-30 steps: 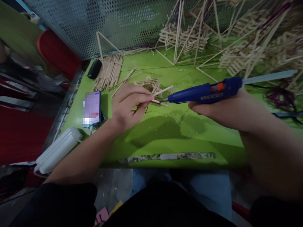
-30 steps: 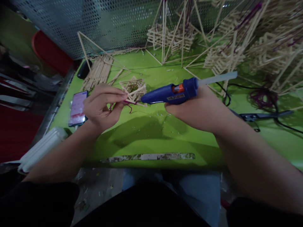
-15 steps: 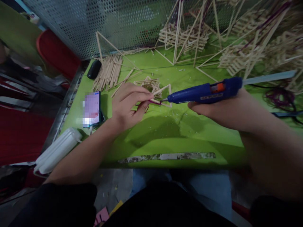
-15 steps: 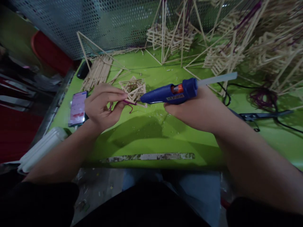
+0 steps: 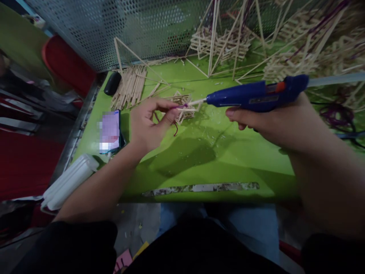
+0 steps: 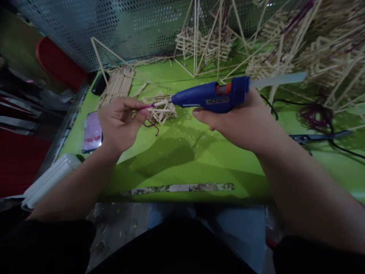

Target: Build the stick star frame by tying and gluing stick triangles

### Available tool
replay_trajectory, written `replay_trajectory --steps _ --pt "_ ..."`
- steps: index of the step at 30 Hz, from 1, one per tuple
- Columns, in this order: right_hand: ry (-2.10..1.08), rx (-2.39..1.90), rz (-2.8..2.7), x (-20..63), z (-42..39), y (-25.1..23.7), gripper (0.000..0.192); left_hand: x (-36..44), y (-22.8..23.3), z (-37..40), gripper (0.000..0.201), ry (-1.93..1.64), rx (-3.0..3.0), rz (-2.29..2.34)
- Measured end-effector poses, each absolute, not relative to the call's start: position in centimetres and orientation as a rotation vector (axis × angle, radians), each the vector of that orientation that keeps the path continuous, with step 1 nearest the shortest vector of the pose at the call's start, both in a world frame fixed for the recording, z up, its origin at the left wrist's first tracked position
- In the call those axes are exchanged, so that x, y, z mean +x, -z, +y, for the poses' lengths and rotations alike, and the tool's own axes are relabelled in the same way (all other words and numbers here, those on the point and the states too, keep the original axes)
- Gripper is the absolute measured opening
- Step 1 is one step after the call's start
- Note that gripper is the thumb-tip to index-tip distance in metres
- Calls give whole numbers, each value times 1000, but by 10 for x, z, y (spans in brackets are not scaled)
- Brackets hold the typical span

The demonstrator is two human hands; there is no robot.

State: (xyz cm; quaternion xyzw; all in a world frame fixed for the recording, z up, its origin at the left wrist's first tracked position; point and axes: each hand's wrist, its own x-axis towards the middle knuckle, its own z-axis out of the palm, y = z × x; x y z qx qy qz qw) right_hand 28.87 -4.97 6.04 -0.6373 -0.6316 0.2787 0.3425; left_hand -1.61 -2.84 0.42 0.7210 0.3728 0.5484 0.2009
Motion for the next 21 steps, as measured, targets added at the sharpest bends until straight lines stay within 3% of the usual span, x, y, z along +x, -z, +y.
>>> replay_trajectory --steps 7,17,21 --pt "-783 -1274 -1539 296 -35 -47 18 -25 -4 -14 14 -1372 1214 1152" --pt "-872 -1166 -1487 293 -32 -41 14 -17 -19 -25 14 -1235 876 1131" --pt "-844 -1310 -1453 295 -25 -41 16 -17 -18 -25 13 -1266 906 1112"
